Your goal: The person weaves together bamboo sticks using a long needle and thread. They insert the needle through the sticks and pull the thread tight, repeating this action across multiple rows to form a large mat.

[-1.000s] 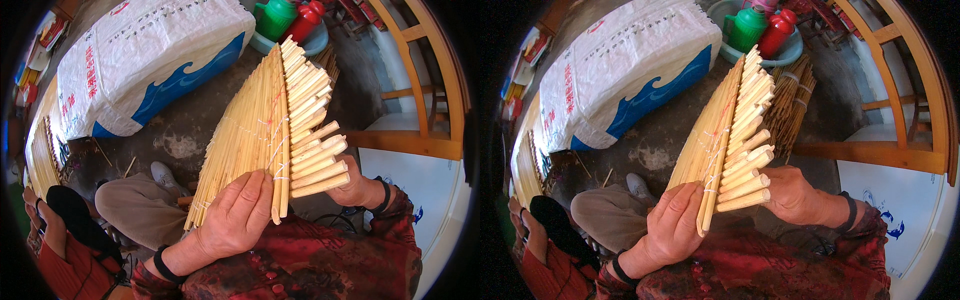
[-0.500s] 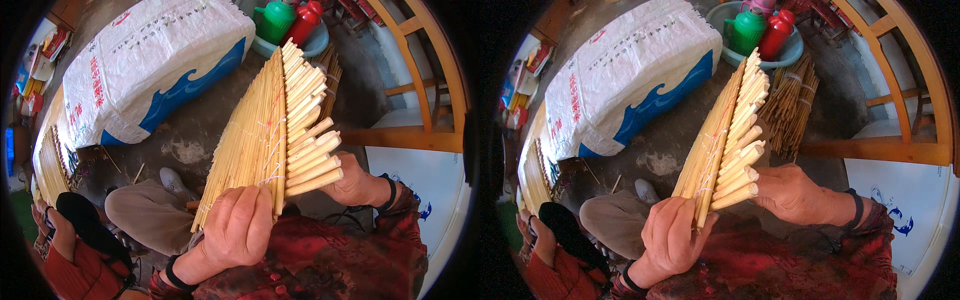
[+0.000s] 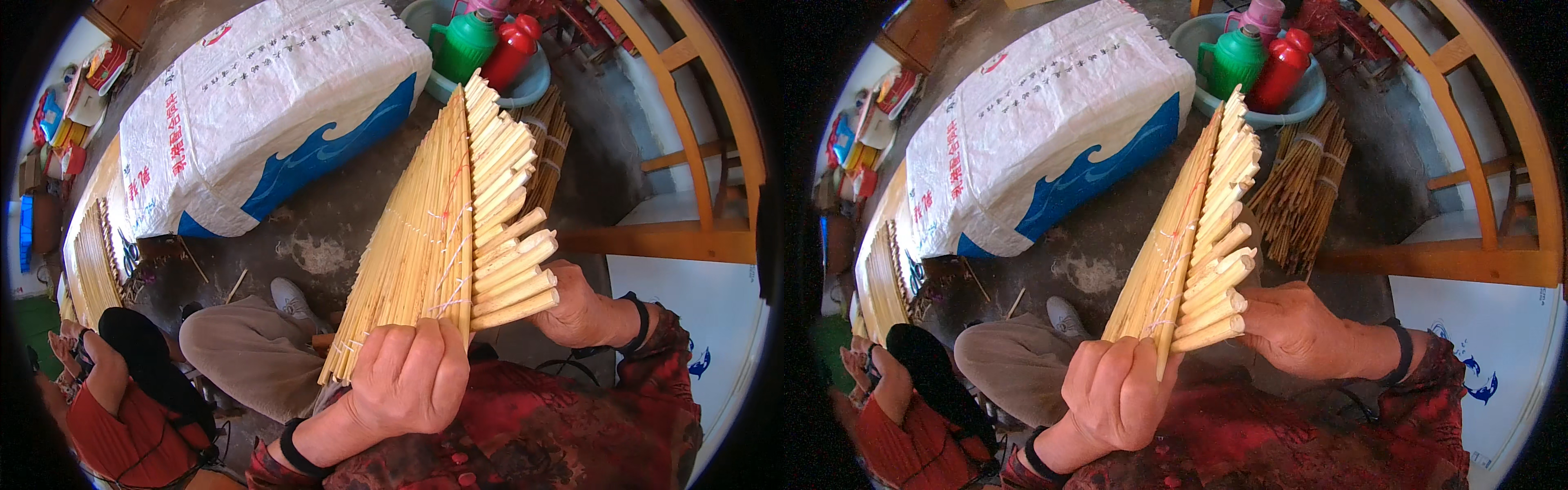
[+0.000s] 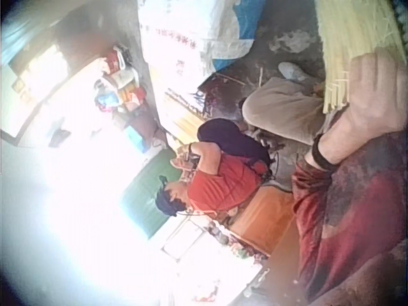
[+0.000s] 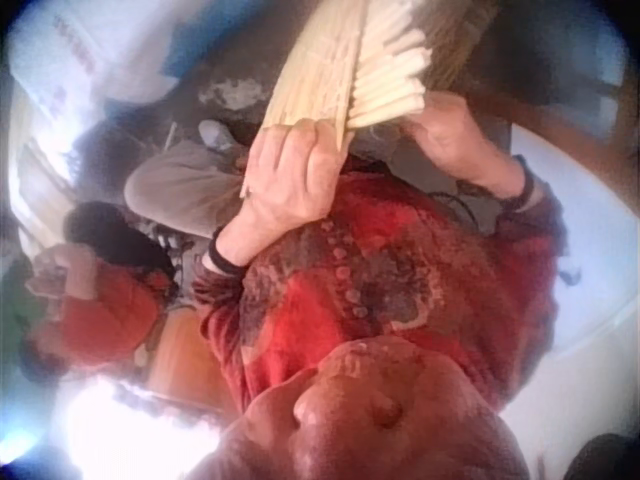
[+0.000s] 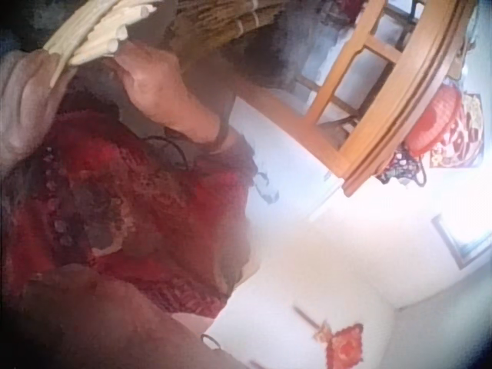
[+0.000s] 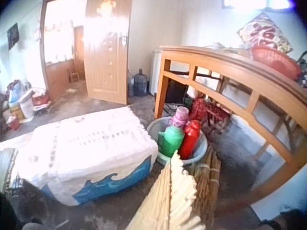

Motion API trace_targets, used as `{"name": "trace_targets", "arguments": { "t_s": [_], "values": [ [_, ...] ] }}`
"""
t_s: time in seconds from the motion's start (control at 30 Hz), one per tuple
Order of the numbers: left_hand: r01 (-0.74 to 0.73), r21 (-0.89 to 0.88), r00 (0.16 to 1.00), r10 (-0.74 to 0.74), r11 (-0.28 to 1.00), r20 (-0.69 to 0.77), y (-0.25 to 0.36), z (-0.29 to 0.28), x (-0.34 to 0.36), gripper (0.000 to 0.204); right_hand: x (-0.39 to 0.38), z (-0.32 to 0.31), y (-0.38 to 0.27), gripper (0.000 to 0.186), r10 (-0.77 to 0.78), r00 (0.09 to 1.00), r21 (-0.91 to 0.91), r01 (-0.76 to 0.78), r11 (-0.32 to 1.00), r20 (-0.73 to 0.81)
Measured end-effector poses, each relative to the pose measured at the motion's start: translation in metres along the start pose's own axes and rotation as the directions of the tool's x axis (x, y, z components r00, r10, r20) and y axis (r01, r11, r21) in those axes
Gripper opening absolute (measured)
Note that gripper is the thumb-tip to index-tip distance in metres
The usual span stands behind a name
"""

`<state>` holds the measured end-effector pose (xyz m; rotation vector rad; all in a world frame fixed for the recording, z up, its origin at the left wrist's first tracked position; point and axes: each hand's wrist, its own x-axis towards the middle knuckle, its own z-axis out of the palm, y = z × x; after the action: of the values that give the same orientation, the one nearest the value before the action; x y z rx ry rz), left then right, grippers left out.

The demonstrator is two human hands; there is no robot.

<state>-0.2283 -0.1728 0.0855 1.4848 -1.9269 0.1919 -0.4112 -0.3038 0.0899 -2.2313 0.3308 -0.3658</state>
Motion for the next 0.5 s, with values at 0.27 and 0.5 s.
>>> {"name": "trace_targets", "arguments": {
  "t_s": [0.27, 0.5],
  "values": [
    [-0.037, -0.051, 0.998, 0.039, 0.998, 0.039, -0.0015, -0.0009, 0.0012, 0.033, 0.0006, -0.0032, 0.009, 0.027, -0.073, 0.997, -0.006, 0.074, 0.997, 0.01],
    [-0.017, -0.08, 1.0, 0.018, 0.997, 0.014, -0.0011, -0.0007, -0.0003, 0.034, 0.0039, -0.0038, 0.0106, 0.03, -0.137, 0.991, -0.01, 0.137, 0.991, 0.009]
  ]
}}
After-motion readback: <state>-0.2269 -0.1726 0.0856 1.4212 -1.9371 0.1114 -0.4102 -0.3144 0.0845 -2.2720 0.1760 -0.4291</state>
